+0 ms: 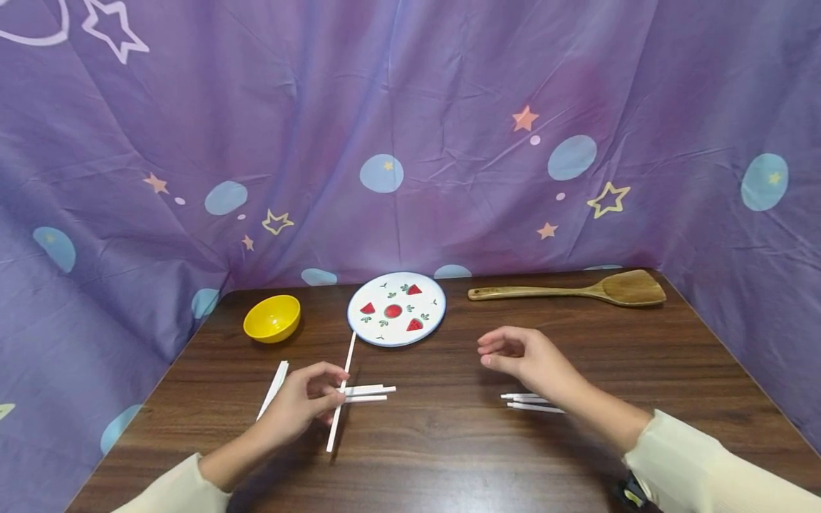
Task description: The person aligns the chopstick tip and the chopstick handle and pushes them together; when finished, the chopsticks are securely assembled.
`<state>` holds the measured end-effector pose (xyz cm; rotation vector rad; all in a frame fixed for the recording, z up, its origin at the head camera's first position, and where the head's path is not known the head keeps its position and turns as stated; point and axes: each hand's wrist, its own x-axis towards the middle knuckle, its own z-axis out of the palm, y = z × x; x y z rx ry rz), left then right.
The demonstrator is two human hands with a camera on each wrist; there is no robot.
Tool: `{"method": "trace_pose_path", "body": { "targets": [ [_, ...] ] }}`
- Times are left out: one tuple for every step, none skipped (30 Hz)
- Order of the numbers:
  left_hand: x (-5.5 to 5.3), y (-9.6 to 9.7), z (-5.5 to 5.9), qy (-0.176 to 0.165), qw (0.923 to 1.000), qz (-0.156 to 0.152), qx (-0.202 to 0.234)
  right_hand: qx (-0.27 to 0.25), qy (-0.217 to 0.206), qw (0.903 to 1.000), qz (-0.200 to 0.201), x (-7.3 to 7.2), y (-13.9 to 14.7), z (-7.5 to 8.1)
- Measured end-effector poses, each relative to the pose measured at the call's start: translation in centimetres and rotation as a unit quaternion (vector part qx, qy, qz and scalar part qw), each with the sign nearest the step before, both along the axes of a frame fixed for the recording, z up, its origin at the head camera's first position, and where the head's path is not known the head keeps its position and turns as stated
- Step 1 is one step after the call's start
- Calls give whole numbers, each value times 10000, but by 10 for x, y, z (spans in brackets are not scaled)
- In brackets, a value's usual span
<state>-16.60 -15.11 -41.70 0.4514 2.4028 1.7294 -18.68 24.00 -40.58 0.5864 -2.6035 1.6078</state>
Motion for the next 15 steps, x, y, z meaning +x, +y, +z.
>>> {"method": "trace_pose_path", "body": {
  "targets": [
    [1,-5,-1,41,10000,45,-62,68,8,10000,14,1,4,-2],
    [1,-10,-2,95,9998,100,-147,103,11,9999,49,2,7,-4],
    [2,-15,-3,134,9996,158,-205,122,-22,9999,57,4,11,-6],
    [2,-20,-4,175,9993,217,-261,142,-21,9999,68,5,14,-9],
    [3,-25,-4,217,9988,283,-334,163,4,9998,90,6,18,-11],
    [3,-30,-5,255,9981,372,-408,198,31,9998,89,7,22,-13],
    [3,-34,-5,289,9974,452,-484,249,97,9996,94,7,25,-16],
    [4,-38,-5,308,9966,524,-552,293,127,9995,88,8,28,-18],
    [5,-42,-5,323,9957,597,-636,342,162,9992,102,8,32,-21],
    [5,-46,-5,365,9946,635,-735,408,239,9988,156,9,35,-23],
    [5,-50,-5,419,9932,671,-853,473,275,9983,212,9,38,-26],
    [5,-53,-6,494,9913,711,-991,536,301,9978,253,9,40,-28],
    [5,-56,-7,596,9889,733,-1145,585,335,9971,342,9,43,-30],
    [5,-60,-7,698,9860,762,-1307,623,359,9965,415,9,46,-32],
    [5,-63,-8,791,9831,778,-1459,650,376,9960,487,9,48,-34]
  ]
}}
